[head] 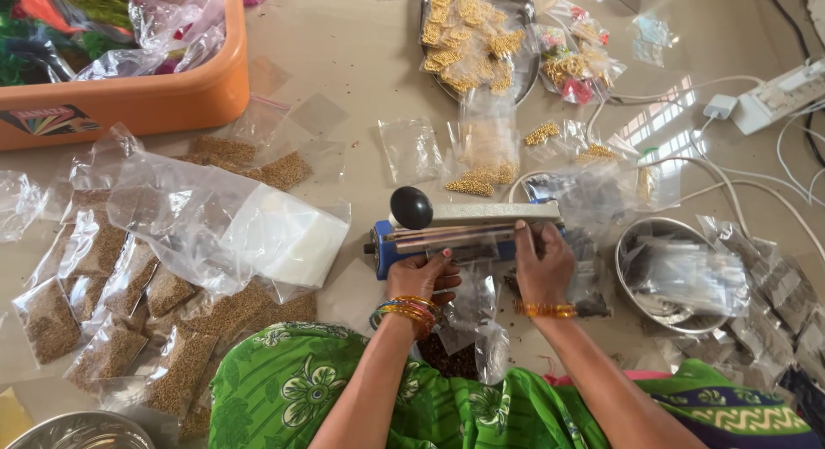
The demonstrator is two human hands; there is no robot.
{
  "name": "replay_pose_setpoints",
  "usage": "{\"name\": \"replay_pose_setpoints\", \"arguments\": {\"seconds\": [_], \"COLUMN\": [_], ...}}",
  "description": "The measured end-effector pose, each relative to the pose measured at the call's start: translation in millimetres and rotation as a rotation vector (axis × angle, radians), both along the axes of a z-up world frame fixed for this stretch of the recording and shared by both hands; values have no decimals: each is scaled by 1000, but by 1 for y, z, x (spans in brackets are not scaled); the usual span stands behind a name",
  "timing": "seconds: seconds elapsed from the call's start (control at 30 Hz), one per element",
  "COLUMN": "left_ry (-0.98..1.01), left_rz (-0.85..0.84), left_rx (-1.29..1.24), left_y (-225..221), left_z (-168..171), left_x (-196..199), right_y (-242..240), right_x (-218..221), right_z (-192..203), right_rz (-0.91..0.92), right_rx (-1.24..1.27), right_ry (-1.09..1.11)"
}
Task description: The person seals small plastic bags containing seeds or beads using a heat sealer.
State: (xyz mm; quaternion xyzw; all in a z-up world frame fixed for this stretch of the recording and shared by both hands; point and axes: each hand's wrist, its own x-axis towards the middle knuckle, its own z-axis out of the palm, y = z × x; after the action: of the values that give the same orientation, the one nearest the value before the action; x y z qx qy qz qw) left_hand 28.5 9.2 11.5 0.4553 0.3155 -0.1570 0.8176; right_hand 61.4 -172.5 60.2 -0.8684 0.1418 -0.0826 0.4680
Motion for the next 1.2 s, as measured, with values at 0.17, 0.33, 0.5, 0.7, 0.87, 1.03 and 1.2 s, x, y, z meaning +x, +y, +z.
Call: {"name": "replay_pose_setpoints", "arguments": {"seconds": [0.17, 0.33, 0.5, 0.7, 0.87, 1.03, 1.2], "left_ry": [-20, -22, -68, -204, -183, -571, -771], "left_rz": [23, 59, 256, 160, 199, 152, 107], "left_rx": [-24, -176, -674, -765, -926, -923, -91], "left_y": [-7, -7, -2, -18, -16, -22, -21], "left_z": [-8, -22, -62, -141, -132, -176, -115], "left_x": [6, 17, 25, 21, 16, 25, 28], "right_y": [67, 174, 210, 208, 202, 192, 171], "right_x": [5, 39, 50, 47, 39, 38, 38], "right_z": [60, 79, 44, 38, 38, 25, 13], "right_rz": [505, 895, 1092, 1080, 1006, 895, 924], "right_rx": [-313, -753, -978, -995, -911, -764, -514], "right_ry": [-659, -341, 134, 197, 69, -75, -251]}}
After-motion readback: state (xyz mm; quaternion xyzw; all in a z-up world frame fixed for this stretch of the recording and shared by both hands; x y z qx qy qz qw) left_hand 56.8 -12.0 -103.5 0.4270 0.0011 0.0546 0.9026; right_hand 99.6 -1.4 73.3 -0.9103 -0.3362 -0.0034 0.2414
